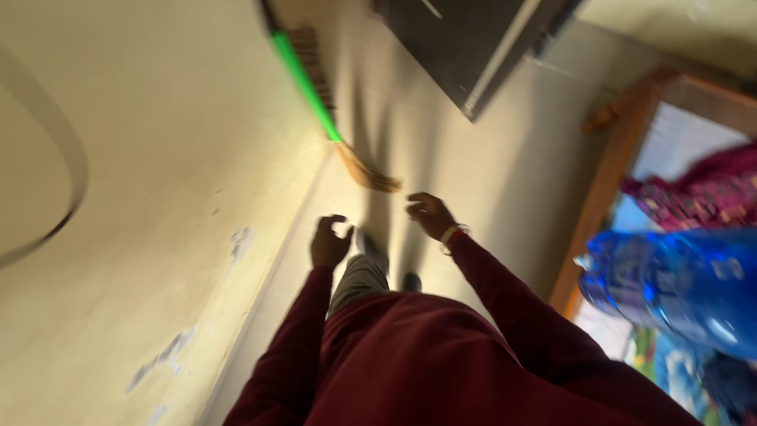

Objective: The person sits on the floor and wipes a red plastic chair with a cloth. They then wipe a yellow wooden table frame and a pink tabletop. Finally, they sweep the tiled floor with a broom.

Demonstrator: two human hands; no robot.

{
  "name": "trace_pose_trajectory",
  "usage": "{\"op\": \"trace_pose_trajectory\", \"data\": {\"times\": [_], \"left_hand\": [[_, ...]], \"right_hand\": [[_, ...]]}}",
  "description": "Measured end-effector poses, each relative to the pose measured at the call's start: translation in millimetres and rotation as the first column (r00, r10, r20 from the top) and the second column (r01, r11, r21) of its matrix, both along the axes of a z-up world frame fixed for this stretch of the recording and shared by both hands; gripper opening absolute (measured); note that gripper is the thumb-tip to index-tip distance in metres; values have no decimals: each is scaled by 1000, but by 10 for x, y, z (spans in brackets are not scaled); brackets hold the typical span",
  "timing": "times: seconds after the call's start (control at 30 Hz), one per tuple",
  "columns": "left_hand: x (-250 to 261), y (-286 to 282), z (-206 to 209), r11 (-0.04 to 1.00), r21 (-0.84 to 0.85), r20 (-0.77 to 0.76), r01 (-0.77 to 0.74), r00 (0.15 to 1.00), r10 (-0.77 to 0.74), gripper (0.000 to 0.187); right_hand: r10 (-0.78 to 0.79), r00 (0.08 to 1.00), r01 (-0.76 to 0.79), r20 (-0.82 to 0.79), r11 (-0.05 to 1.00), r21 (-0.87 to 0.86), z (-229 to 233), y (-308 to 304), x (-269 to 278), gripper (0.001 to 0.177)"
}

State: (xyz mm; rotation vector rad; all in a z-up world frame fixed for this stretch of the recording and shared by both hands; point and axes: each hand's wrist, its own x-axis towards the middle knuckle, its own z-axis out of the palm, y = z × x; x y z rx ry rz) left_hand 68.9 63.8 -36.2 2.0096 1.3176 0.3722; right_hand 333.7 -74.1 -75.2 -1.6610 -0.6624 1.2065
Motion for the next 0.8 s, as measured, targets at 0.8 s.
{"op": "trace_pose_trajectory", "data": {"times": [0.8], "left_hand": [[1779, 3065, -535, 941, 81, -484, 329, 838, -251, 33]], "right_hand": [[-321, 947, 296, 15, 853, -431, -77, -239, 917, 48]]}}
